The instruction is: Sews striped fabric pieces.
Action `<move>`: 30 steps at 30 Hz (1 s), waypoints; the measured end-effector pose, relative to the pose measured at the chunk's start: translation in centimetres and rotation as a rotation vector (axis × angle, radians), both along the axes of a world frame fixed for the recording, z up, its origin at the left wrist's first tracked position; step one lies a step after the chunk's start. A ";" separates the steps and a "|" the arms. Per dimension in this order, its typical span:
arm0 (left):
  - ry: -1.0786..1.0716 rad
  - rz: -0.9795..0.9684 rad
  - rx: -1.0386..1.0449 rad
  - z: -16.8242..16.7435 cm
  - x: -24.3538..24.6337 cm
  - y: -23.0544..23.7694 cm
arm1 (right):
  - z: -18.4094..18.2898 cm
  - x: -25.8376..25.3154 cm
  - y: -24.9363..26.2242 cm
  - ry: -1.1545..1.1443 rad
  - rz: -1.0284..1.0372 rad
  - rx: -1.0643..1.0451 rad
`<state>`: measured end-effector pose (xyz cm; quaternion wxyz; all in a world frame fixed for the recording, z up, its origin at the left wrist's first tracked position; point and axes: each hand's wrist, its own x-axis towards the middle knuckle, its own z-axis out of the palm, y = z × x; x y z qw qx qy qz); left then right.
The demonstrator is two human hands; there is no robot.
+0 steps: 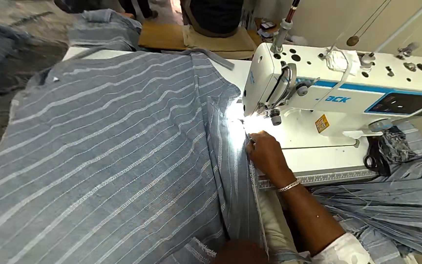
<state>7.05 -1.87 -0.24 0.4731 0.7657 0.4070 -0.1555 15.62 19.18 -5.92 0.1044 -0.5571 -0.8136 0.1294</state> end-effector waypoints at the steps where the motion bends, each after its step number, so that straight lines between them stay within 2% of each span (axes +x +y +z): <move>1: 0.016 0.005 -0.008 -0.2 -0.1 0.5 | 0.0 0.1 -0.3 0.006 -0.007 -0.005; 5: 0.038 -0.015 0.008 -1.3 -0.5 2.5 | -0.5 0.2 -1.2 0.030 -0.049 0.001; 12: 0.126 -0.007 -0.053 -1.3 -1.2 6.0 | -0.6 0.3 -1.2 0.022 -0.041 0.010; 21: -0.030 0.097 0.058 -4.5 -2.8 8.5 | -1.0 0.5 -1.3 0.028 -0.020 0.044; 23: -0.040 0.122 0.085 -4.9 -2.9 8.7 | -0.2 -0.5 -2.2 0.050 0.149 0.059; 25: -0.043 0.140 0.118 -5.3 -2.7 8.8 | 1.2 -2.2 -3.3 0.109 0.466 -0.089; 27: -0.045 0.155 0.141 -5.5 -2.4 8.7 | 1.9 -3.0 -3.2 0.341 0.695 -0.202; 28: -0.043 0.159 0.139 -5.5 -2.5 8.7 | 1.9 -2.9 -3.1 0.491 0.671 -0.168; 29: -0.036 0.163 0.130 -5.4 -2.6 8.6 | 2.0 -2.3 -3.1 0.560 0.552 -0.103; 30: -0.044 0.170 0.132 -5.5 -2.8 8.5 | 1.9 -1.5 -2.8 0.531 0.382 -0.031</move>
